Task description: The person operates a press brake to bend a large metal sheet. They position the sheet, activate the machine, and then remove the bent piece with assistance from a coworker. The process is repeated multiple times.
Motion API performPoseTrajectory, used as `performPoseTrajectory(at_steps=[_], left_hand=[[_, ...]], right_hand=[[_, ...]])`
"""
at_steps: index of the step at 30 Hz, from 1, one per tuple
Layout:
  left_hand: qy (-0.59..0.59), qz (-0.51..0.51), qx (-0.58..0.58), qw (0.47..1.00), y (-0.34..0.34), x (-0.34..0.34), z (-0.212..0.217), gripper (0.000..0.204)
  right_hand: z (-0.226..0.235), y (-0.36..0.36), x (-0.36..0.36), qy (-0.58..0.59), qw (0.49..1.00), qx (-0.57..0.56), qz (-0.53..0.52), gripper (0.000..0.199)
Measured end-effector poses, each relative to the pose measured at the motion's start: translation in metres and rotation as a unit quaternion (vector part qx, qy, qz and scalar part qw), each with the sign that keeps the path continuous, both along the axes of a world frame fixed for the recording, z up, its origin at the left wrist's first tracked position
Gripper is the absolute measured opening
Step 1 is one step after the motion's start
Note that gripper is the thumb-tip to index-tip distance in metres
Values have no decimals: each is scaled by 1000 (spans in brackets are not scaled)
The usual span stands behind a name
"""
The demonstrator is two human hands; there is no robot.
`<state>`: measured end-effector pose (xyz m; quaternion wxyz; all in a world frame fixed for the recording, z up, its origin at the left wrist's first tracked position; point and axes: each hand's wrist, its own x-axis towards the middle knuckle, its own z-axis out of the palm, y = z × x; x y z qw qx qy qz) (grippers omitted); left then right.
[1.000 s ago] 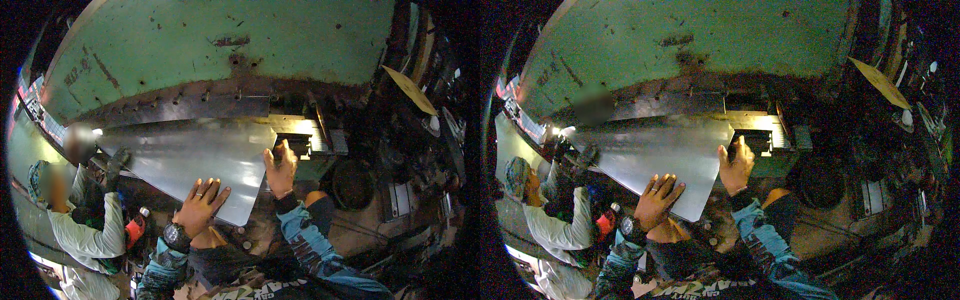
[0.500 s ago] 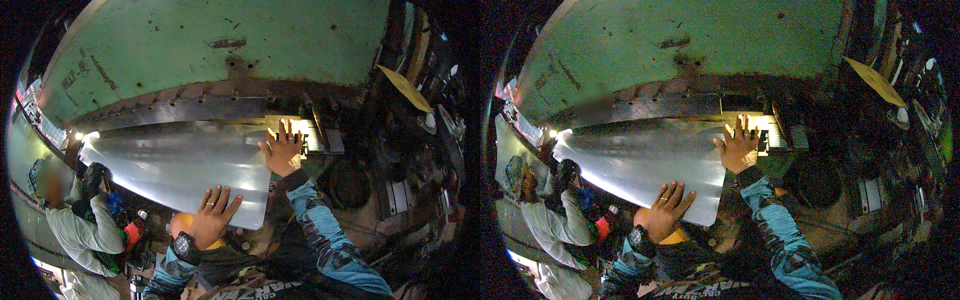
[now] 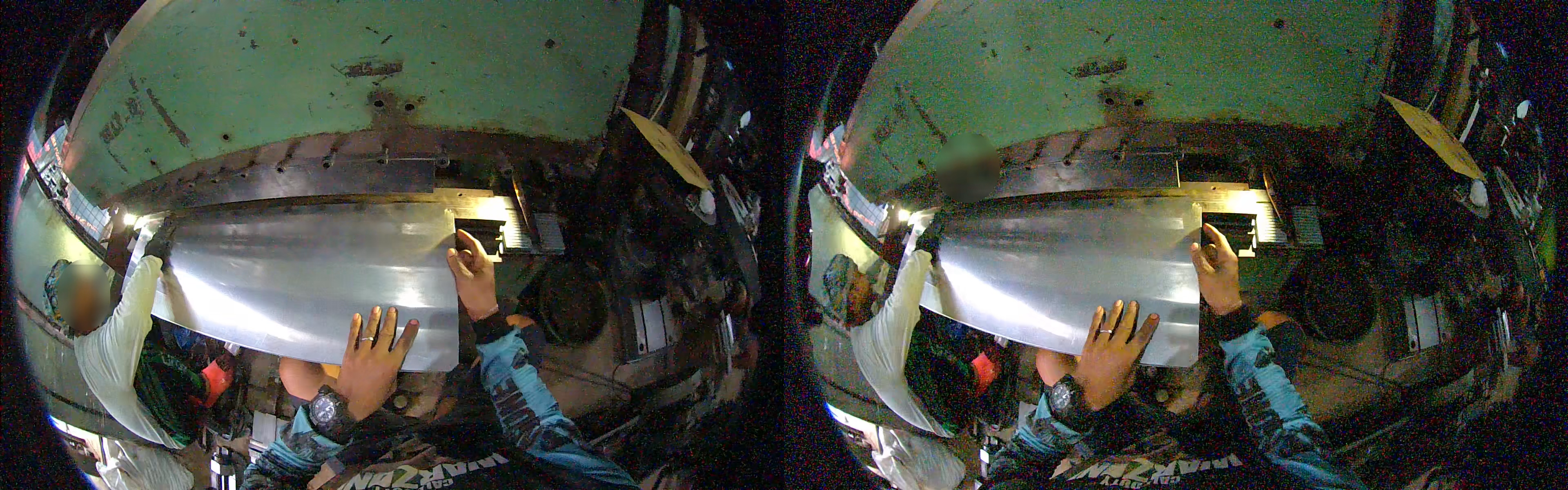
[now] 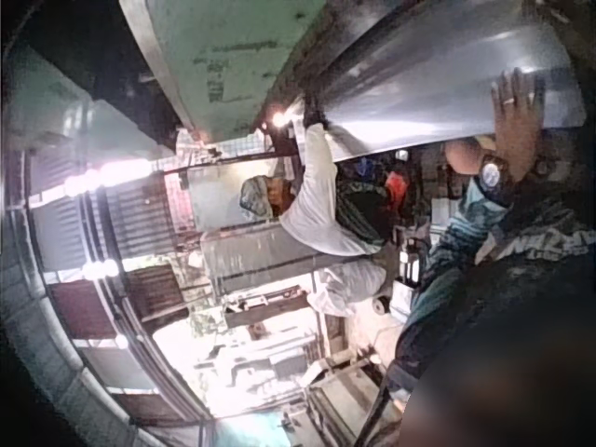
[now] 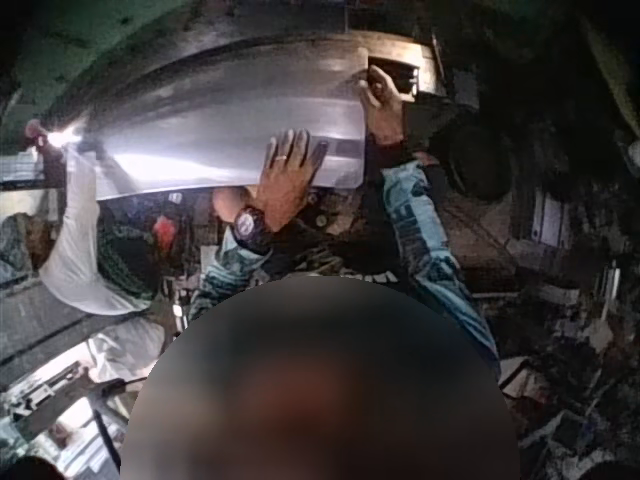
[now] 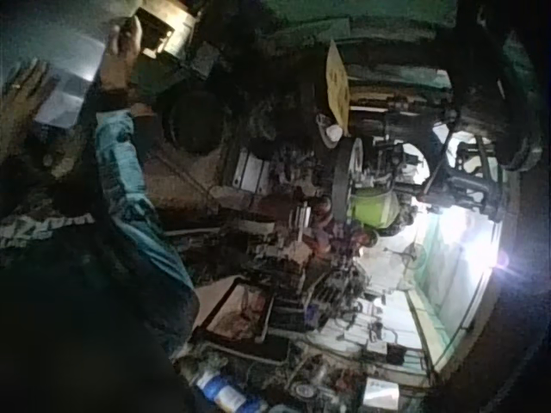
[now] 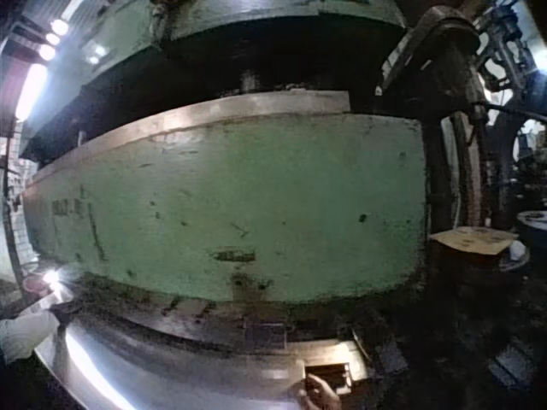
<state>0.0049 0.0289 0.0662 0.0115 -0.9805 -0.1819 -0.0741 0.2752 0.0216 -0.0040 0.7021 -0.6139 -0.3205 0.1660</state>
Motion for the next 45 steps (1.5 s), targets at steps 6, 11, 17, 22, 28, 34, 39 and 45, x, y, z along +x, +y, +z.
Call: performPoseTrajectory(at_steps=[6,11,17,22,28,34,39,45], left_hand=[[-9,-3,-9,1000,-1,-3,8,79],[13,-23,-2,1000,3,-7,5,77],[15,-33,-11,999,9,-7,2,81],[21,-34,-39,998,7,-9,8,80],[-13,-38,-29,999,8,-9,4,81],[-17,-34,-48,998,8,-11,1,83],[-10,-40,-58,997,9,-13,4,88],[-15,-35,-43,998,11,-15,4,91]], right_hand=[[4,11,1,-43,999,16,0,43],[8,9,-1,-41,999,12,9,44],[30,8,-2,-333,924,-99,-159,44],[45,7,0,-483,844,-192,-133,46],[39,26,20,-554,771,-242,-199,51],[34,22,23,-496,777,-331,-203,55],[35,20,23,-495,814,-260,-156,53],[36,22,25,-494,815,-260,-156,47]])
